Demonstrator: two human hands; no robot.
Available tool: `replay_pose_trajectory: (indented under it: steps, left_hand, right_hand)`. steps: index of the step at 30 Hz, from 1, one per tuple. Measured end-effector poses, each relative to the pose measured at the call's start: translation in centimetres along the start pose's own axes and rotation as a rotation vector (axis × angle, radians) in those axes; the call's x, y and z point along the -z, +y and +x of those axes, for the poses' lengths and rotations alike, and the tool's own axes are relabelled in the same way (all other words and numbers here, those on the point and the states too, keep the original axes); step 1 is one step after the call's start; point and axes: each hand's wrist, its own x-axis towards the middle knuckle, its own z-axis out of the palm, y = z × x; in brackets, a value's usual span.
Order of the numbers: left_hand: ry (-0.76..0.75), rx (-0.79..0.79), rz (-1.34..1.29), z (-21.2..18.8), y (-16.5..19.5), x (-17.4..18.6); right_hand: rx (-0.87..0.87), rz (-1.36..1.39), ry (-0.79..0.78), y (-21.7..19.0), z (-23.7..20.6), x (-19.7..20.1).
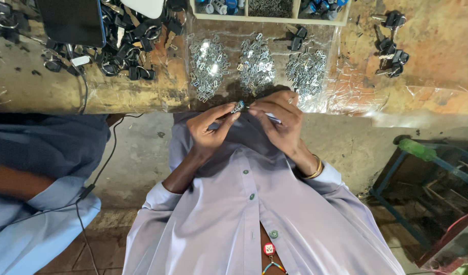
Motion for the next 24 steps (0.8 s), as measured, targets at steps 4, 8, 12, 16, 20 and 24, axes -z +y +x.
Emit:
replay_pose_trajectory:
  steps: [4, 8, 12, 16, 20, 24]
  left_hand:
    - [-0.006, -0.022, 0.049, 0.0, 0.1, -0.1]
    - [-0.024, -0.127, 0.146, 0.1, 0.3, 0.1]
    - [-0.06, -0.246, 0.265, 0.4, 0.5, 0.4]
    - [-0.099, -0.269, 0.287, 0.4, 0.8, 0.9]
    - [-0.133, -0.31, 0.301, 0.5, 0.8, 1.2]
    - [-0.12, -0.236, 0.264, 0.1, 0.8, 1.5]
  right_hand:
    - [-0.156, 0.154, 0.007, -0.2, -0.4, -0.8]
    - [-0.264, 0.158, -0.013, -0.7, -0.3, -0.8]
    - [-0.039, -0.137, -0.079, -1.2, -0.1, -0.3]
    - [0.078, -0.175, -0.095, -0.7, -0.4, -0.1]
    - [0.074, -0.168, -0.138, 0.2, -1.1, -0.2]
    - [0.037, -0.18, -0.136, 0.6, -1.4, 0.2]
